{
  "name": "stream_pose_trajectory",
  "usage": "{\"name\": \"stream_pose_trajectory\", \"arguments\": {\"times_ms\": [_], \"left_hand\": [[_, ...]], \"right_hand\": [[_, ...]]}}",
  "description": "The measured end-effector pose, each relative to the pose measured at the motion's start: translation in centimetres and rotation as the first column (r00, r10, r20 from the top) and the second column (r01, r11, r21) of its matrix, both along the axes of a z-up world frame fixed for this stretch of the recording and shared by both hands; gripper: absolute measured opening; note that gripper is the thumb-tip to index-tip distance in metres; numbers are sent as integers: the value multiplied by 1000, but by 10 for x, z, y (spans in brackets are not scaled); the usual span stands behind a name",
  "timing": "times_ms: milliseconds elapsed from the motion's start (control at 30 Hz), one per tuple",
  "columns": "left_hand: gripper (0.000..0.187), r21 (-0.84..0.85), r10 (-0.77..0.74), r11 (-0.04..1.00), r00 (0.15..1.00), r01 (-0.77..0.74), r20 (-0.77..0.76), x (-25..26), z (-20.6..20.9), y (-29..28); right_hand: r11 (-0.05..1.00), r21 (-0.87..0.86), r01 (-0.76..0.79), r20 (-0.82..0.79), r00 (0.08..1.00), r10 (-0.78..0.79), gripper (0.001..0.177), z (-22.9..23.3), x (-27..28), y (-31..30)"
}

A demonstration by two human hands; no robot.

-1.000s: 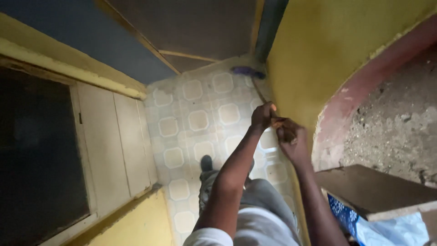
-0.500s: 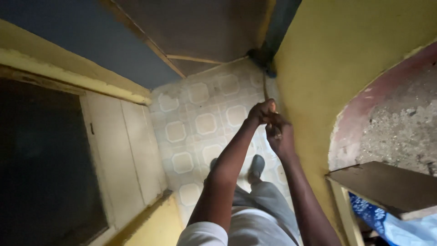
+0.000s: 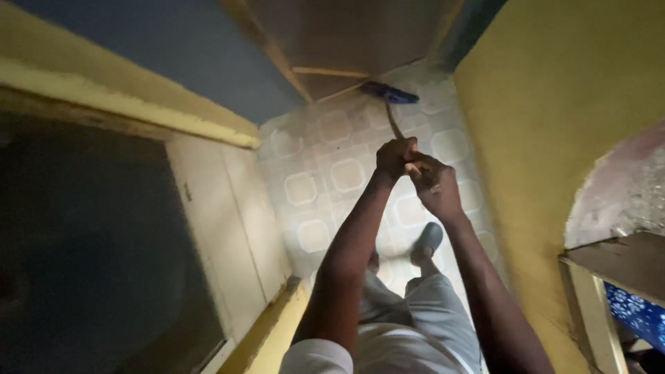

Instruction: The person sweeps the tiled floor and corners of a room with a broom, moving the broom head across the floor and then toward a blue bucket.

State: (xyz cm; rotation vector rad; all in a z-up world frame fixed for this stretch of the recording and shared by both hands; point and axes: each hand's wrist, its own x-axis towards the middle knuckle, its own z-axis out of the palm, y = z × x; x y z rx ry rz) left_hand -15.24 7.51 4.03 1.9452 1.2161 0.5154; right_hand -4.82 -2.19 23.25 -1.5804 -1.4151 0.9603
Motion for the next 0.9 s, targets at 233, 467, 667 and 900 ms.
{"name": "stream_pose_trajectory", "arguments": {"times_ms": [233,467,667,900], "left_hand": [[45,90,219,974,964,-207,-151,-114,-14,-32],[30,-64,345,938,936,-341,71,-215,-29,-82],[16,249,149,944,951,-218,269,-215,-55,-107],[11,-139,337,928,938,-345,-78,-199,-68,-127]], "right_hand": [[989,27,-147,-150,977,149,16,-27,-79,-7],[922,46,-385,53,922,383,19,9,-156,-13],[870,-37,-492,55,868,494,40,89,-157,-32],[888,-176,-425,15,901,434,26,148,-145,-58]]}}
